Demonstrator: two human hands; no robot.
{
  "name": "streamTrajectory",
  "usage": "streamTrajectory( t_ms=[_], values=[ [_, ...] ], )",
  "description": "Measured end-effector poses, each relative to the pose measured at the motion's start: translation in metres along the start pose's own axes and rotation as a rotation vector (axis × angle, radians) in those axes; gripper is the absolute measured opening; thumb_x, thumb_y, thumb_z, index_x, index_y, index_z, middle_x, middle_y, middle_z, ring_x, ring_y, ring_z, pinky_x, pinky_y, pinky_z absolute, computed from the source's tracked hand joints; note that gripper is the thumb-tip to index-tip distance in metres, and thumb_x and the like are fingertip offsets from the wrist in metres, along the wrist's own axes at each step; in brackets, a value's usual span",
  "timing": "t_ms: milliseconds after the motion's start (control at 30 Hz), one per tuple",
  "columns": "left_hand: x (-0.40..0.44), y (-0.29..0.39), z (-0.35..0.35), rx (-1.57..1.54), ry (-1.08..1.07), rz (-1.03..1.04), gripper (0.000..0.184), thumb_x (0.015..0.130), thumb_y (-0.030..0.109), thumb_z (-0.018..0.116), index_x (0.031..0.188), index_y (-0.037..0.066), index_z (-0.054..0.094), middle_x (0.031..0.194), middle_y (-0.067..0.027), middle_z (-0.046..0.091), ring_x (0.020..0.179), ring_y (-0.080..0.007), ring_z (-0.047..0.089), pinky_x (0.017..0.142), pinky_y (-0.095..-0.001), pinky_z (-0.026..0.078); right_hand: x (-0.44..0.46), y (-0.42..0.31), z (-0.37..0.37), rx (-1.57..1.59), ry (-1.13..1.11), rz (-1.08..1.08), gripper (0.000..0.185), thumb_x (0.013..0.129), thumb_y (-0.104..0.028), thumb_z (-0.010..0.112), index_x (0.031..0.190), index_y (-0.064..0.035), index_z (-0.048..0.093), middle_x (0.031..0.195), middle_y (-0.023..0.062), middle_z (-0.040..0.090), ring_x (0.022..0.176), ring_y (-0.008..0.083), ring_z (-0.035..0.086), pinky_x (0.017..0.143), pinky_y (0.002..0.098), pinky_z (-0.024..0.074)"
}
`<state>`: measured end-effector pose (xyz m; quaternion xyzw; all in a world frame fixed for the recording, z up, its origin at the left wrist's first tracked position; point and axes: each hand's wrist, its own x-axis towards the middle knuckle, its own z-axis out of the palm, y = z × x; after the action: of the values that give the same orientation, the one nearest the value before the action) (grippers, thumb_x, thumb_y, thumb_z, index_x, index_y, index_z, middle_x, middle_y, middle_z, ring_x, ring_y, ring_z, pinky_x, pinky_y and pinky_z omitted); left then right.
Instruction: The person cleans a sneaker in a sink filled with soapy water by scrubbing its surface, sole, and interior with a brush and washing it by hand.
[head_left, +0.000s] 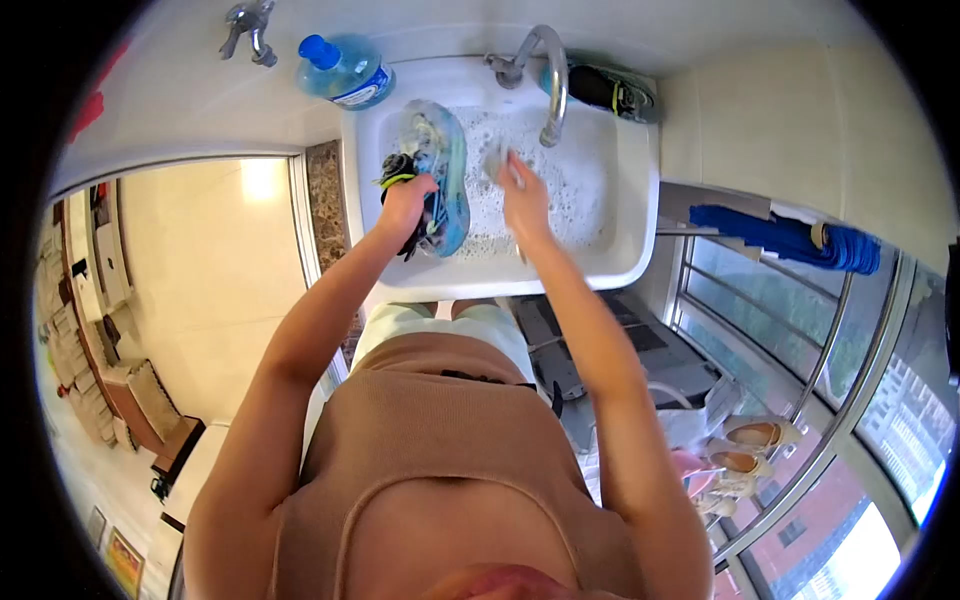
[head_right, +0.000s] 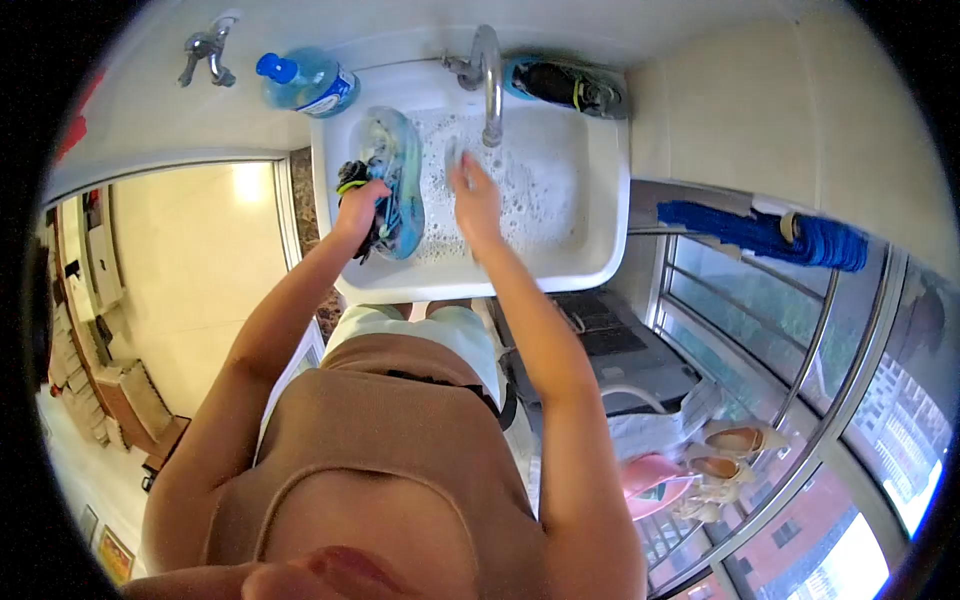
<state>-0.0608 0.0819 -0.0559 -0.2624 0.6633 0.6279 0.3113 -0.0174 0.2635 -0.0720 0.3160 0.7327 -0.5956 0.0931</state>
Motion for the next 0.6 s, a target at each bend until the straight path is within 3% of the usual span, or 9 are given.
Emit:
streamTrajectory(
  t_ms=[100,200,233,333,367,467,500,533,600],
  values=[
    [0.013,-0.003,-0.008,-0.182,-0.012,-0.059,0.018,0.071,0.021,0.059,0.070,0.003,0.058,0.061,-0.0051,0.054,0.049,-0.0162,0.050,0.049,-0.0285,0.039,-0.063,0.004,-0.009,-0.251,-0.139,-0.352,0.042,0.090,-0.030,0.052,0.128,-0.0109,0.051,0.110,0.0183,0.062,0.078,0.0325,0.066,0.071,0.0392,0.0496],
    [-0.003,0.005,0.008,-0.103,0.041,-0.037,0.019,0.071,0.021,0.060,0.074,0.002,0.059,0.065,-0.0057,0.053,0.056,-0.0157,0.050,0.055,-0.0289,0.039,-0.073,-0.034,0.006,-0.511,-0.140,-0.184,0.040,0.090,-0.024,0.052,0.127,-0.0099,0.051,0.094,0.0194,0.065,0.071,0.0314,0.063,0.068,0.0343,0.0486],
    [-0.006,0.002,0.017,-0.117,0.054,0.017,0.019,0.071,0.021,0.059,0.073,0.002,0.059,0.065,-0.0058,0.053,0.056,-0.0157,0.050,0.055,-0.0288,0.039,-0.058,-0.044,0.012,-0.456,-0.091,-0.089,0.037,0.090,-0.028,0.049,0.125,-0.0151,0.054,0.084,0.0240,0.062,0.079,0.0423,0.059,0.069,0.0459,0.0476],
    [0.000,-0.006,0.018,-0.127,0.041,0.017,0.019,0.070,0.020,0.059,0.074,0.001,0.058,0.065,-0.0063,0.053,0.058,-0.0162,0.052,0.056,-0.0296,0.040,-0.048,-0.045,0.006,-0.401,-0.116,-0.089,0.038,0.090,-0.026,0.052,0.124,-0.0093,0.053,0.096,0.0229,0.063,0.087,0.0379,0.062,0.076,0.0401,0.0485],
    [0.007,-0.009,0.009,-0.120,0.033,-0.005,0.019,0.070,0.020,0.059,0.074,0.001,0.058,0.065,-0.0065,0.053,0.058,-0.0165,0.052,0.057,-0.0298,0.040,-0.055,-0.023,-0.001,-0.412,-0.134,-0.246,0.037,0.089,-0.026,0.049,0.125,-0.0151,0.054,0.080,0.0231,0.062,0.078,0.0412,0.060,0.068,0.0465,0.0474],
    [0.007,-0.005,0.012,-0.191,-0.012,0.025,0.018,0.070,0.019,0.059,0.073,0.001,0.058,0.066,-0.0063,0.054,0.056,-0.0172,0.052,0.055,-0.0299,0.041,-0.069,-0.004,0.001,-0.365,0.010,-0.681,0.037,0.089,-0.025,0.049,0.124,-0.0137,0.054,0.079,0.0230,0.062,0.077,0.0412,0.060,0.068,0.0464,0.0475],
    [-0.002,-0.008,0.021,-0.205,-0.004,0.091,0.018,0.071,0.019,0.059,0.073,0.001,0.058,0.065,-0.0061,0.054,0.055,-0.0172,0.052,0.054,-0.0297,0.041,-0.060,-0.007,0.003,-0.399,-0.070,-0.303,0.039,0.089,-0.025,0.051,0.125,-0.0116,0.053,0.083,0.0231,0.063,0.079,0.0405,0.061,0.069,0.0451,0.0484],
    [-0.009,-0.011,0.027,-0.222,0.002,0.159,0.018,0.071,0.019,0.058,0.072,0.001,0.058,0.064,-0.0058,0.055,0.053,-0.0172,0.052,0.053,-0.0295,0.041,-0.047,-0.033,0.003,-0.424,-0.021,-0.189,0.040,0.088,-0.025,0.052,0.126,-0.0114,0.052,0.085,0.0237,0.063,0.079,0.0395,0.062,0.069,0.0446,0.0489],
    [-0.009,-0.009,0.030,-0.242,-0.018,0.112,0.016,0.071,0.017,0.059,0.071,0.002,0.058,0.064,-0.0042,0.055,0.056,-0.0155,0.051,0.056,-0.0284,0.041,-0.022,-0.027,0.008,-0.295,0.036,-0.252,0.040,0.088,-0.023,0.053,0.126,-0.0112,0.052,0.083,0.0248,0.062,0.076,0.0395,0.062,0.066,0.0446,0.0487]
  ],
)
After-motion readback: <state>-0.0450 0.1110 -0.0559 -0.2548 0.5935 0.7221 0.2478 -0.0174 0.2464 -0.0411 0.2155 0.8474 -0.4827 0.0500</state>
